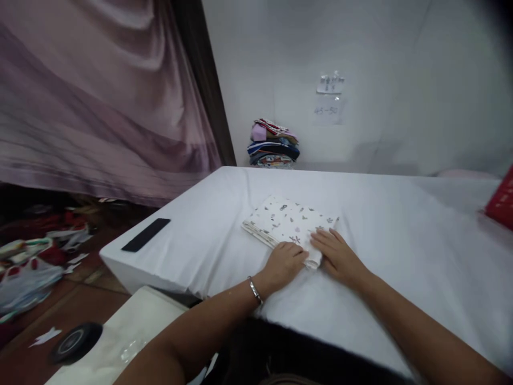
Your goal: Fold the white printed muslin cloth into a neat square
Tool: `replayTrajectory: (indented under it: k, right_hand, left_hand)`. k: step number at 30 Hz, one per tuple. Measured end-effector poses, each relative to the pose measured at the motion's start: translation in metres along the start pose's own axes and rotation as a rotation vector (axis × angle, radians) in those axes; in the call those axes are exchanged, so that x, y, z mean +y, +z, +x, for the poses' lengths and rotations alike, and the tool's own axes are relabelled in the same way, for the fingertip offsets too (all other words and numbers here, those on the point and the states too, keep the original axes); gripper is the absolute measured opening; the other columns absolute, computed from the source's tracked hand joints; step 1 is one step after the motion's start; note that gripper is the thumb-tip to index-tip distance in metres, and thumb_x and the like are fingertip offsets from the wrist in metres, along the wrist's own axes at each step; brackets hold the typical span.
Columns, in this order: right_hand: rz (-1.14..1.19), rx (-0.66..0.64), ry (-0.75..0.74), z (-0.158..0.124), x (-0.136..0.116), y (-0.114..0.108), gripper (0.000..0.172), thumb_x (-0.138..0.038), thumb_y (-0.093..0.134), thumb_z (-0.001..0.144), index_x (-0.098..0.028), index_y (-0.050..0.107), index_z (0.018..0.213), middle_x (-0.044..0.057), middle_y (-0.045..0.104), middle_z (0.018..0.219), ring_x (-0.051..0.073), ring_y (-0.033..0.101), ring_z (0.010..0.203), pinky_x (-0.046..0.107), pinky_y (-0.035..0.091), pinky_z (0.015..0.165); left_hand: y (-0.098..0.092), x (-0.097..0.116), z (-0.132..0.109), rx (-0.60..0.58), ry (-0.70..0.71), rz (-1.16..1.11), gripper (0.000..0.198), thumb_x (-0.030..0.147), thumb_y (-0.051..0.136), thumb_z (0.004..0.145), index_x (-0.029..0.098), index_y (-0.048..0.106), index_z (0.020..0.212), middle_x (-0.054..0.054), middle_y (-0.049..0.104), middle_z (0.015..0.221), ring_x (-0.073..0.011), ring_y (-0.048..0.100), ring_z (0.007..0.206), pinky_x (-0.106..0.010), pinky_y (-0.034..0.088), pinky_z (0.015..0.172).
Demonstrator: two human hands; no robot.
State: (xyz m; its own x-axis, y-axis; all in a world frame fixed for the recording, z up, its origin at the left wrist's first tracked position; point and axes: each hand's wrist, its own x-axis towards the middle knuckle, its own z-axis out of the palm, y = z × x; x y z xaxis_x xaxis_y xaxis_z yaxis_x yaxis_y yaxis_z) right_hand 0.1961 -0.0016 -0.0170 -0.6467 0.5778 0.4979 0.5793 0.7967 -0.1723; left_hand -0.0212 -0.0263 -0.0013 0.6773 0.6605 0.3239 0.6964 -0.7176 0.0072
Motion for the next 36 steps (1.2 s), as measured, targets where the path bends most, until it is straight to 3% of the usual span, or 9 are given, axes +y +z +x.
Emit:
replayTrajectory:
  k: [3,9,16,23,30,36]
  right_hand:
    - [0.026,-0.043,-0.111,-0.003,-0.015,0.002,0.066,-0.012,0.045,0.076,-0.027,0.029,0.139,0.005,0.044,0.136,0.024,0.034,0.128,0.053,0.024,0.107]
    - [-0.039,-0.021,-0.16,-0.007,-0.03,0.011,0.069,-0.02,0.047,0.083,-0.028,0.014,0.143,0.005,0.044,0.135,0.024,0.038,0.126,0.053,0.029,0.105]
    - [-0.041,0.022,-0.145,-0.006,-0.028,0.023,0.063,-0.02,0.047,0.085,-0.032,0.02,0.141,0.004,0.05,0.13,0.024,0.046,0.12,0.05,0.039,0.1]
    - [-0.077,0.034,-0.141,-0.004,-0.03,0.022,0.06,-0.021,0.048,0.085,-0.031,0.026,0.139,0.004,0.054,0.126,0.024,0.049,0.117,0.048,0.04,0.1]
    - [-0.187,0.074,-0.134,0.002,-0.035,0.022,0.043,-0.02,0.048,0.086,-0.018,0.043,0.129,0.009,0.059,0.12,0.022,0.054,0.111,0.044,0.045,0.094]
    - [-0.169,0.053,-0.151,0.007,-0.035,0.026,0.031,-0.018,0.045,0.088,-0.021,0.053,0.118,0.006,0.062,0.116,0.02,0.055,0.109,0.042,0.045,0.095]
  left_hand:
    - [-0.003,-0.003,-0.002,-0.002,-0.004,-0.007,0.02,0.027,0.05,0.085,0.019,0.053,0.103,-0.005,0.058,0.096,-0.0179,0.051,0.094,-0.034,0.038,0.082]
    - [-0.019,-0.025,-0.01,-0.002,0.002,-0.017,0.028,0.024,0.052,0.083,0.019,0.049,0.11,-0.007,0.057,0.107,-0.0202,0.048,0.103,-0.036,0.032,0.091]
    - [-0.022,-0.075,-0.027,0.001,-0.094,0.07,0.03,0.019,0.05,0.082,0.019,0.05,0.112,-0.007,0.057,0.111,-0.02,0.047,0.107,-0.038,0.028,0.096]
    - [-0.026,-0.124,-0.041,0.033,-0.25,0.143,0.031,0.013,0.05,0.078,0.02,0.052,0.109,-0.006,0.058,0.11,-0.019,0.047,0.108,-0.035,0.034,0.091]
    - [-0.027,-0.144,-0.035,0.08,-0.314,0.242,0.031,0.007,0.045,0.078,0.02,0.056,0.104,-0.006,0.061,0.107,-0.019,0.051,0.103,-0.034,0.039,0.084]
    - [-0.016,-0.152,-0.046,0.06,-0.29,0.175,0.033,0.007,0.046,0.078,0.022,0.058,0.104,-0.003,0.061,0.11,-0.0175,0.05,0.107,-0.031,0.044,0.085]
